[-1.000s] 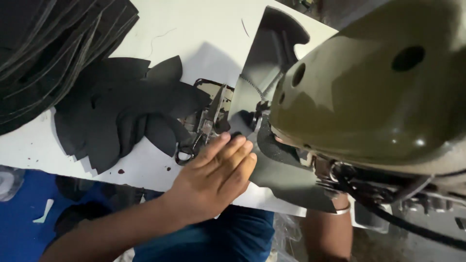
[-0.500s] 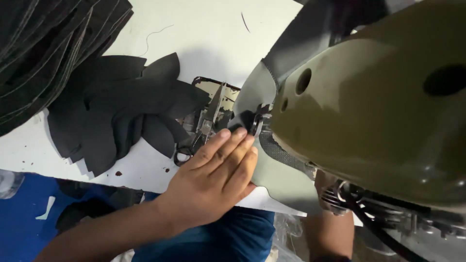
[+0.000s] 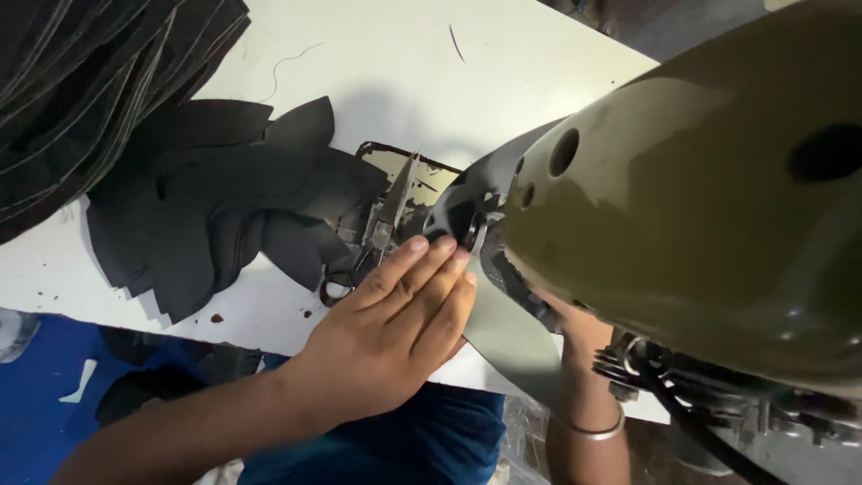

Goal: The person operates a sewing machine to stitch black rubber shoe parts. They repeatedly pick up a shoe part, guide it under the machine's needle, and then remove the stitched part to place it on a pile.

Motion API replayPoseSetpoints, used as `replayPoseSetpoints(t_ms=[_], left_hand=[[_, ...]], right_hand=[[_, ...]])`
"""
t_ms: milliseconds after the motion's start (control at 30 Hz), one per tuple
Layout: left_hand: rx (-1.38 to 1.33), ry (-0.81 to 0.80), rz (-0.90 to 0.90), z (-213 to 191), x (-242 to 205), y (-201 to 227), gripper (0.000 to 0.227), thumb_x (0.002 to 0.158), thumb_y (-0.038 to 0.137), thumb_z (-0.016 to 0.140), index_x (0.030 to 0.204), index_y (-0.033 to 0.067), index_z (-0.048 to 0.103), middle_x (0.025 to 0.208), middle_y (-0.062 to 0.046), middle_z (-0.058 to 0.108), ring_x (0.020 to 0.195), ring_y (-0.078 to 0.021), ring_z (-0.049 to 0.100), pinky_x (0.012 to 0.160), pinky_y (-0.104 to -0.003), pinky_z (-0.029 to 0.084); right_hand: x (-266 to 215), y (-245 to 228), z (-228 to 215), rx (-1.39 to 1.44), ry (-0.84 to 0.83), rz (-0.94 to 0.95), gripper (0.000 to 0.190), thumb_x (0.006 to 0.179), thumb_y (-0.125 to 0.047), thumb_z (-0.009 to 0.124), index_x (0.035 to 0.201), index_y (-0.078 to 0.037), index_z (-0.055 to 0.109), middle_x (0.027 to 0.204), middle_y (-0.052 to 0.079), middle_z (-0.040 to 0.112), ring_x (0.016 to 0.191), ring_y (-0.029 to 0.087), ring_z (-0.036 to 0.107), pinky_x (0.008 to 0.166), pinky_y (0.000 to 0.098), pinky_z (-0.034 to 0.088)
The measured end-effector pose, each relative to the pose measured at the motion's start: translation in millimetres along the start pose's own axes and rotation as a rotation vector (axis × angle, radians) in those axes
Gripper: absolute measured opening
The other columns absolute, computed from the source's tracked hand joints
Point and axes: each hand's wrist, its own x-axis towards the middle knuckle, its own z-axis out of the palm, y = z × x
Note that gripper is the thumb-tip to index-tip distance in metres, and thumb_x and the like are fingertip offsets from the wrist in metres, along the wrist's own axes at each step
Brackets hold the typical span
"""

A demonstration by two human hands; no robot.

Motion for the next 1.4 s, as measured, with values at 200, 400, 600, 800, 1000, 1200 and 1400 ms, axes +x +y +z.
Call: replayPoseSetpoints(t_ms=[200, 400, 600, 800, 1000, 1200, 1400], left_hand=[[0.045, -0.023, 0.043, -1.4, -5.6, 3.2, 0.032, 0.104, 0.015, 0.057, 0.126, -0.0066, 0.063, 0.130, -0.023, 0.068, 0.131, -0.0322, 0.063, 0.119, -0.043, 0.040], [-0.002, -0.033, 0.052, -3.3, -4.9, -3.5, 0.032, 0.105, 0.014, 0.055, 0.127, -0.0065, 0.062, 0.133, -0.022, 0.066, 0.134, -0.0333, 0.061, 0.121, -0.045, 0.039], [-0.005, -0.060, 0.063, -2.8, -11.7, -0.2, 0.037, 0.103, 0.017, 0.053, 0.129, -0.0077, 0.060, 0.136, -0.025, 0.065, 0.135, -0.0350, 0.059, 0.120, -0.046, 0.036], [-0.062, -0.067, 0.039, 0.0, -15.2, -10.2, 0.034, 0.109, 0.017, 0.052, 0.133, -0.0060, 0.059, 0.141, -0.022, 0.061, 0.140, -0.0328, 0.055, 0.122, -0.046, 0.034], [-0.077, -0.079, 0.077, 1.7, -30.0, -14.6, 0.037, 0.105, 0.016, 0.053, 0.136, -0.0048, 0.058, 0.145, -0.021, 0.059, 0.143, -0.0333, 0.051, 0.123, -0.047, 0.034], [-0.202, -0.078, 0.040, 6.9, -35.1, -30.7, 0.039, 0.105, 0.018, 0.053, 0.139, -0.0010, 0.055, 0.149, -0.017, 0.055, 0.144, -0.0305, 0.048, 0.123, -0.048, 0.032], [-0.130, -0.075, 0.086, 10.3, -29.7, -45.8, 0.039, 0.103, 0.015, 0.055, 0.140, 0.0040, 0.058, 0.152, -0.013, 0.055, 0.146, -0.0258, 0.047, 0.125, -0.046, 0.029]], right_hand=[[22.5, -95.2, 3.7, -0.131, 0.003, -0.159, 0.032, 0.083, -0.009, 0.085, 0.113, -0.009, 0.074, 0.120, 0.006, 0.072, 0.107, 0.021, 0.069, 0.094, 0.0352, 0.058], [15.0, -133.4, 19.1, 0.304, 0.226, 0.256, 0.034, 0.084, -0.002, 0.085, 0.114, 0.000, 0.071, 0.113, 0.005, 0.072, 0.101, 0.014, 0.068, 0.095, 0.0282, 0.055], [-6.2, -124.5, 25.6, 0.495, 0.322, 0.366, 0.024, 0.087, -0.003, 0.083, 0.106, 0.000, 0.068, 0.100, 0.000, 0.069, 0.090, 0.008, 0.063, 0.086, 0.0223, 0.051], [-42.3, -99.6, 16.1, 0.487, 0.167, 0.614, 0.017, 0.096, -0.006, 0.081, 0.092, 0.005, 0.069, 0.080, 0.002, 0.065, 0.071, 0.008, 0.055, 0.067, 0.0228, 0.041], [-49.3, -113.9, 26.7, 0.589, 0.159, 0.793, 0.025, 0.088, -0.009, 0.077, 0.111, -0.002, 0.068, 0.094, -0.002, 0.067, 0.083, 0.004, 0.059, 0.074, 0.0193, 0.045], [-52.7, -123.8, 47.4, 0.729, 0.220, 0.786, 0.024, 0.094, -0.010, 0.073, 0.115, -0.004, 0.064, 0.096, -0.003, 0.065, 0.087, 0.005, 0.058, 0.079, 0.0192, 0.044], [-44.0, -135.1, 55.8, 0.737, 0.252, 0.767, 0.018, 0.097, -0.014, 0.072, 0.110, -0.005, 0.064, 0.096, -0.005, 0.061, 0.087, 0.003, 0.053, 0.077, 0.0190, 0.041]])
